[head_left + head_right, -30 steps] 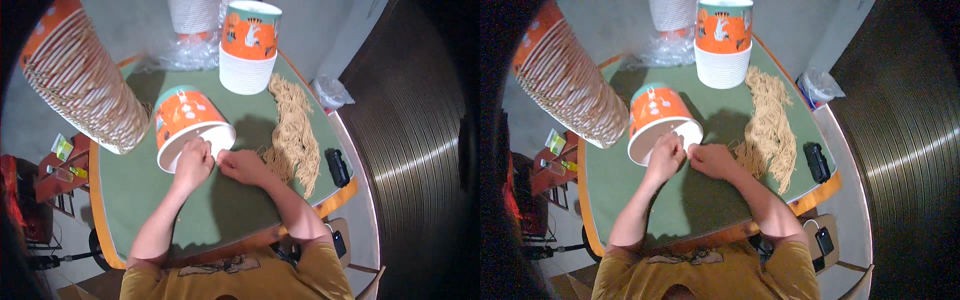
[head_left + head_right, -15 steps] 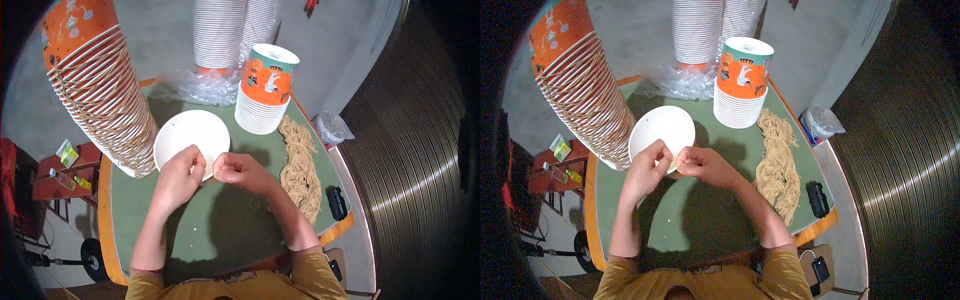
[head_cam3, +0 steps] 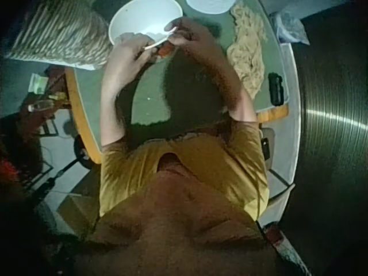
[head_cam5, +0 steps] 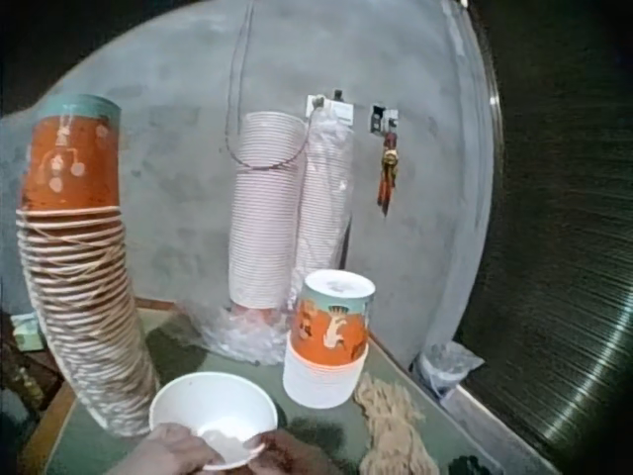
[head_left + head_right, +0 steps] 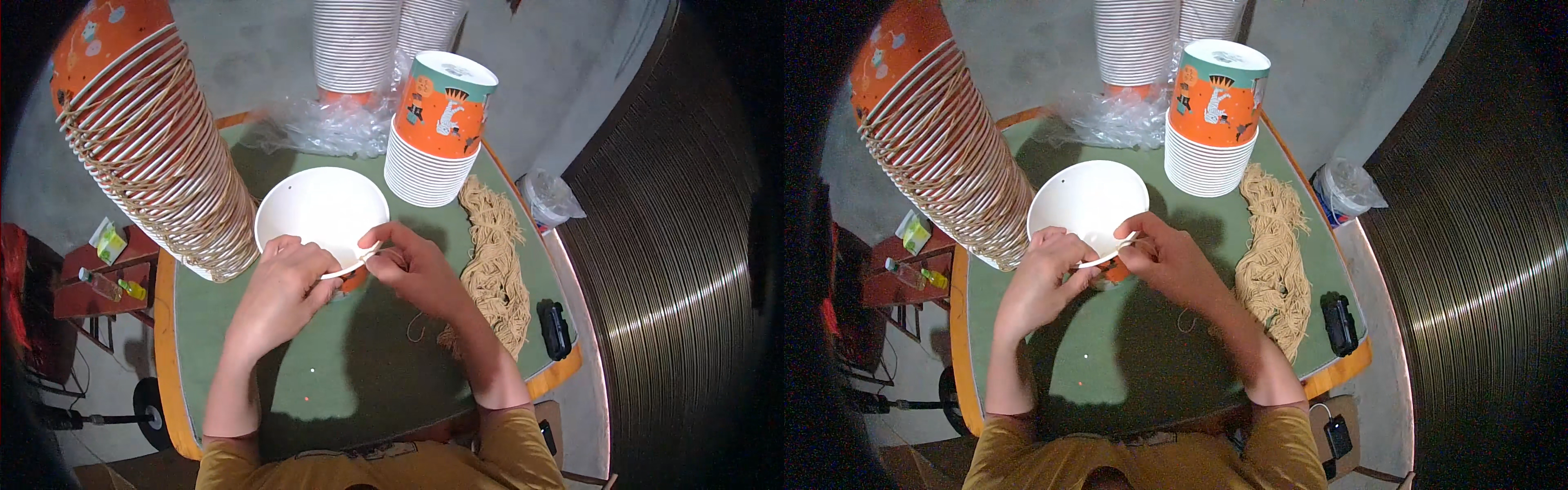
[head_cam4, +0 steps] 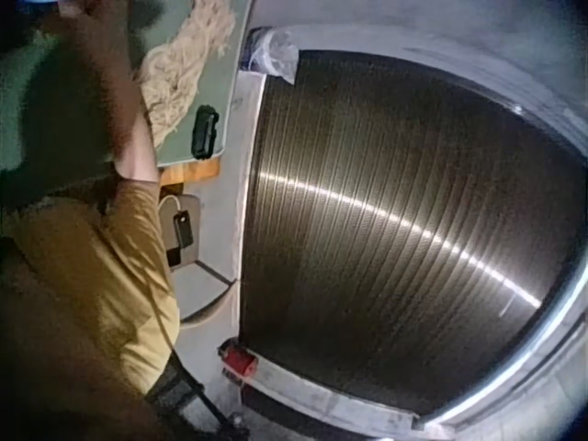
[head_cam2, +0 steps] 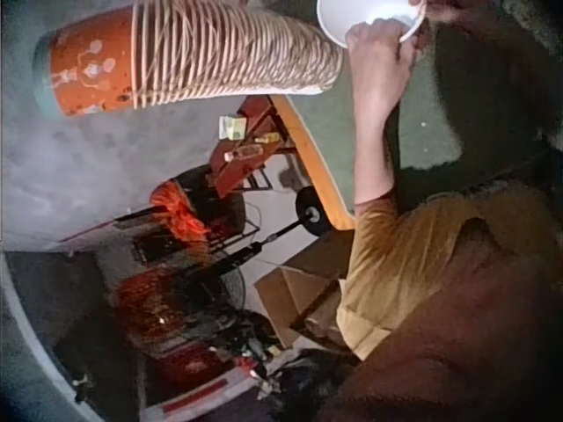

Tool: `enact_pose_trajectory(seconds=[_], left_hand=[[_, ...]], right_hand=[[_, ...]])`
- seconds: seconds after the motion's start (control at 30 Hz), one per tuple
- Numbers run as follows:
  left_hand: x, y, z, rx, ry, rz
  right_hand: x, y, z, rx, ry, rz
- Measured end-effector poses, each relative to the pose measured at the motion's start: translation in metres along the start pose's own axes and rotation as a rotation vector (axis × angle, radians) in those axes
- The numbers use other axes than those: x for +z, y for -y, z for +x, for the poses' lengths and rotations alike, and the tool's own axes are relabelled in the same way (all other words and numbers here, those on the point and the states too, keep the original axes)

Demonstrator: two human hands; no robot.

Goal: The person threads a piece of twine through pre-punched holes in the rim of a paper cup and ties a knot to secure it. They then place the finished cup onto a stack of similar cups on the table. The person repeats this process with another cup.

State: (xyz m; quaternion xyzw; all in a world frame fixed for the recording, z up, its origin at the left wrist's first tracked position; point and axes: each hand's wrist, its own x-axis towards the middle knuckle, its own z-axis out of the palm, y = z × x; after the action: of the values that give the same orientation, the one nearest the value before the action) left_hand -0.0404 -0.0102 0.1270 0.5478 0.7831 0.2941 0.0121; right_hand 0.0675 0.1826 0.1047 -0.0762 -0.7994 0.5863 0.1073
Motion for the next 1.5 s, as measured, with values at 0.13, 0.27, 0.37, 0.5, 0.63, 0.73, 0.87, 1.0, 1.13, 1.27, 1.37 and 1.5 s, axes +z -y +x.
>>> enact_pose_trajectory(seconds=[0.13,0.27,0.37,0.5,0.63,0.73,0.87,1.0,1.13,1.27,1.37,1.5], left_hand=[[0.005,0.001,-0.002,0.089,-0.02,0.023],[0.004,-0.002,-0.001,0.107,0.036,0.041],[0.006,0.001,-0.002,0.121,0.061,0.057],[0.004,0.004,-0.003,0.111,0.055,0.052],[0.002,0.009,0.0,0.083,0.018,0.044],[-0.001,0.007,0.0,0.091,0.037,0.028],[0.002,0.009,-0.002,0.126,0.04,0.078],[0.003,0.002,-0.003,0.11,0.031,0.126],[0.008,-0.005,0.0,0.098,-0.015,0.106],[0.012,-0.004,0.001,0.086,-0.093,0.118],[0.009,0.002,0.002,0.081,-0.1,0.112],[0.006,0.005,0.001,0.068,-0.095,0.101]], right_hand=[[-0.001,0.006,-0.003,-0.027,0.018,-0.18],[0.0,0.005,-0.004,0.011,0.056,-0.095],[-0.002,0.004,-0.004,0.106,0.137,-0.013],[-0.001,0.008,-0.003,0.119,0.154,0.013],[0.006,-0.003,0.0,0.001,0.044,-0.041],[0.008,-0.002,0.0,0.016,0.029,-0.029],[0.009,0.007,-0.005,0.038,-0.026,-0.192],[0.007,0.011,-0.009,-0.045,-0.064,-0.336],[0.008,0.011,-0.009,-0.155,-0.103,-0.398],[0.017,0.006,-0.007,-0.395,-0.233,-0.611],[0.02,0.0,-0.005,-0.545,-0.238,-0.74],[0.024,-0.012,0.0,-0.661,-0.272,-0.749]])
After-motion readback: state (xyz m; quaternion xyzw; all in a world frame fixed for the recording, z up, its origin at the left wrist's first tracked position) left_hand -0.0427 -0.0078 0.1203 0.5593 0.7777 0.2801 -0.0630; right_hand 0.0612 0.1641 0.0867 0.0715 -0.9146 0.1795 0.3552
